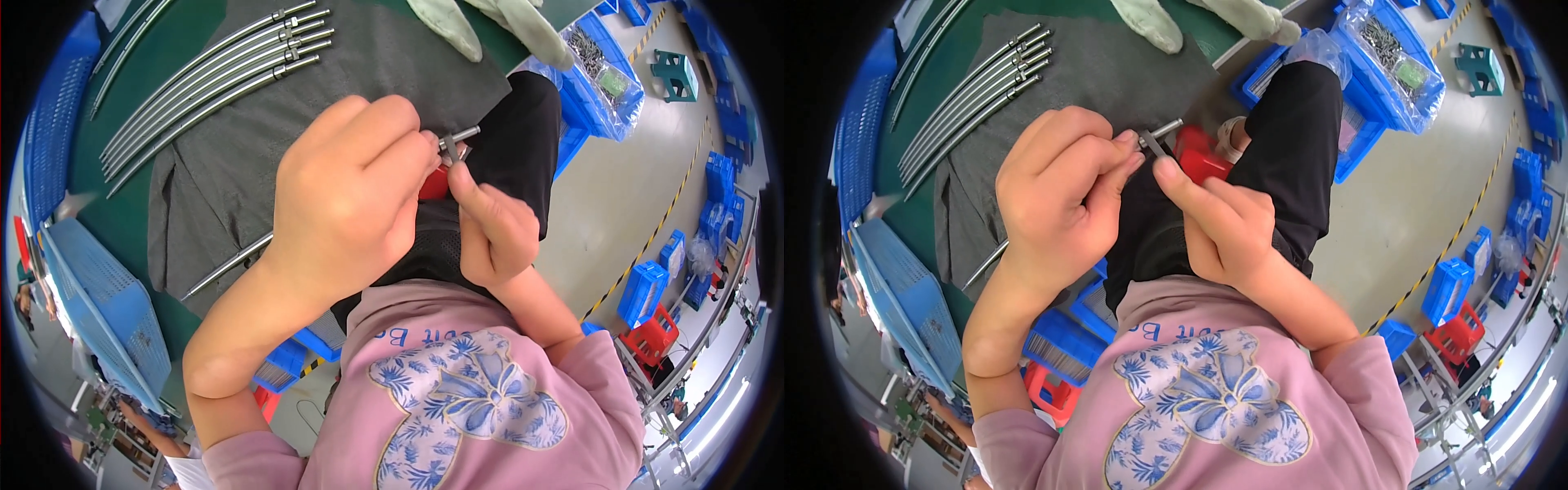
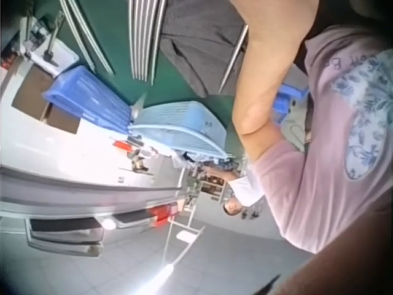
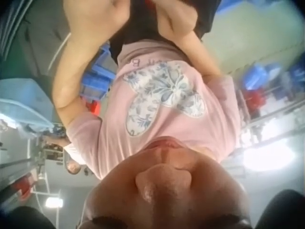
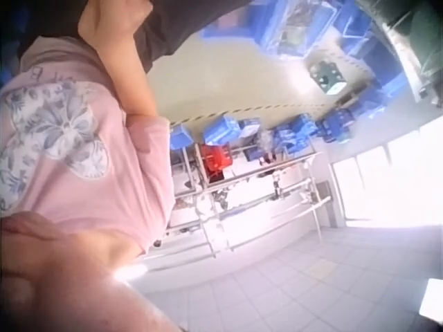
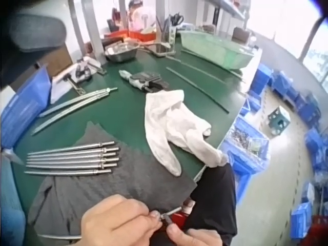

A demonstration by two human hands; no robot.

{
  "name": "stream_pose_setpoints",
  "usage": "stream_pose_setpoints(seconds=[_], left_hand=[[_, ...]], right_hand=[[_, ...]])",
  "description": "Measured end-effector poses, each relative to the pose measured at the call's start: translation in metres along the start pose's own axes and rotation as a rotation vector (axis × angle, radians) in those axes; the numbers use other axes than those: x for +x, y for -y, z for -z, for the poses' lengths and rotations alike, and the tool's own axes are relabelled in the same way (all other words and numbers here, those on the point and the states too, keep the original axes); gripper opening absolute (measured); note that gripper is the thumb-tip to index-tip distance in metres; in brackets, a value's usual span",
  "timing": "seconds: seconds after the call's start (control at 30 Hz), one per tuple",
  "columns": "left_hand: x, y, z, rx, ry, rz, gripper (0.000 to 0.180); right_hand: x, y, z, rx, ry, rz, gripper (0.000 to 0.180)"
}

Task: Using a small hand tool to debur or file the ends of metal rods at an assembly station.

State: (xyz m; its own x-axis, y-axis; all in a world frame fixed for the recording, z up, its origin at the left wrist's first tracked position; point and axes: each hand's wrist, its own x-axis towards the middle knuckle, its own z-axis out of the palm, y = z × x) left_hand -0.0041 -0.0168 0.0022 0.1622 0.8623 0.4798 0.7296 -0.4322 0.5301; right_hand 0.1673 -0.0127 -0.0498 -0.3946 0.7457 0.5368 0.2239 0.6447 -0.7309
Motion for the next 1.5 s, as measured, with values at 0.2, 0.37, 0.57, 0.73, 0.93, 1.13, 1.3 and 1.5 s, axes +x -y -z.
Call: stream_pose_setpoints(seconds=[0.2, 0.37, 0.57, 0.73, 0.93, 1.13, 1.3, 1.5], left_hand=[[0.003, 0.000, 0.000, -0.008, -0.037, -0.005, 0.018], [0.002, 0.000, -0.001, -0.020, -0.039, 0.002, 0.018], [0.004, -0.001, 0.000, -0.007, 0.003, 0.032, 0.018], [0.001, 0.000, 0.000, 0.008, 0.001, 0.012, 0.017], [0.002, 0.002, 0.000, 0.018, -0.035, -0.018, 0.016], [0.004, 0.002, -0.001, -0.006, -0.061, -0.024, 0.018], [0.004, 0.001, 0.000, 0.021, -0.011, -0.004, 0.016], [0.002, -0.001, 0.001, -0.008, 0.007, 0.018, 0.015]], right_hand=[[0.011, -0.009, -0.006, 0.034, -0.018, 0.090, 0.050], [0.015, -0.004, -0.003, 0.053, -0.007, 0.029, 0.049], [0.009, -0.007, 0.001, 0.082, 0.002, 0.049, 0.050], [0.003, -0.005, 0.001, 0.066, 0.000, 0.017, 0.050], [0.016, -0.005, -0.005, 0.082, -0.039, 0.090, 0.049], [0.022, -0.008, -0.004, 0.045, -0.009, 0.079, 0.048], [0.006, -0.010, -0.004, 0.117, -0.063, 0.074, 0.048], [-0.001, -0.006, -0.005, 0.122, -0.042, 0.007, 0.048]])
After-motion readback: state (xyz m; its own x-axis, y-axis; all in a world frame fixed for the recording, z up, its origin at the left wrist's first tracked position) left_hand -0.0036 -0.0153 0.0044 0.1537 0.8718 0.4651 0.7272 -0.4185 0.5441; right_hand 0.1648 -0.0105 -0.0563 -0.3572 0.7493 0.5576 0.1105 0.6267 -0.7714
